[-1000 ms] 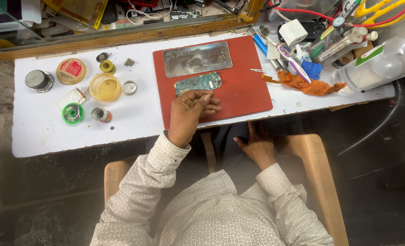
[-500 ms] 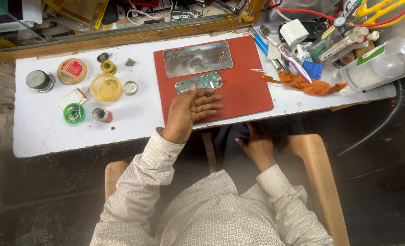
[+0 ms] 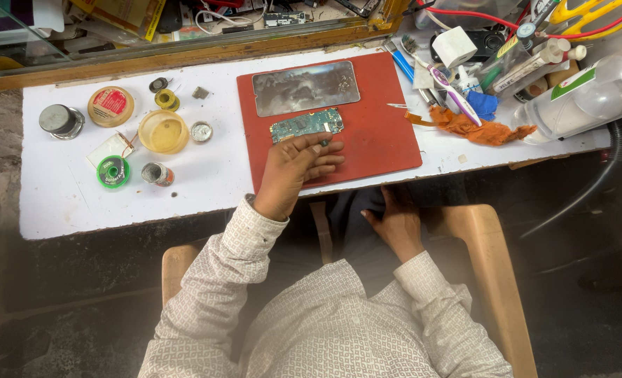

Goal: The person cleans a small component with a toothbrush, then places it onto a circuit board. They apply a liquid from a small container to the board and continue to adjust the component placement.

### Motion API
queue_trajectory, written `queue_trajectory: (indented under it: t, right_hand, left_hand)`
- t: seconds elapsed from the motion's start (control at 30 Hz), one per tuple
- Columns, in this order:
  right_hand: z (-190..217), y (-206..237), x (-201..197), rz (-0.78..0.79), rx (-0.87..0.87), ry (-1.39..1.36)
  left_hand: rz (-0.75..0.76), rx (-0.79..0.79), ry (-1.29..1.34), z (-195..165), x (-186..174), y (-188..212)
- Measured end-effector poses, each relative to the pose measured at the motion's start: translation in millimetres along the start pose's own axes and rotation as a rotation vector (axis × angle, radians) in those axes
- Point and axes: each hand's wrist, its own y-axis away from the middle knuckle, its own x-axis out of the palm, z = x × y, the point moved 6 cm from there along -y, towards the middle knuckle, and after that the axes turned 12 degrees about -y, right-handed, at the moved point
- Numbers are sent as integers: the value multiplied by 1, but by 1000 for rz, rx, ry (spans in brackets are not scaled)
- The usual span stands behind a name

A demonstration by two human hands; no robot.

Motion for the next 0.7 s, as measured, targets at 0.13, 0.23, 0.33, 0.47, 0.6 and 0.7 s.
queue_trajectory:
  t: [0.13, 0.23, 0.33, 0.47, 0.6, 0.7]
  right_hand:
    - [0, 0, 0, -7, 2, 21]
    - [0, 0, -1, -18, -3, 14]
    - [0, 0, -1, -22, -1, 15]
    - [0, 0, -1, -8, 19, 22]
    - [0, -1, -2, 3, 26, 4]
    - [1, -2, -2, 5, 21, 18]
  left_hand:
    - [-25, 1, -47, 0, 0, -1]
    - [-42, 12, -66, -1, 1, -1]
    - [-60, 11, -92, -1, 0, 0]
    - [-74, -2, -114, 0, -1, 0]
    - [-71, -2, -108, 0, -1, 0]
    - [-71, -1, -108, 0, -1, 0]
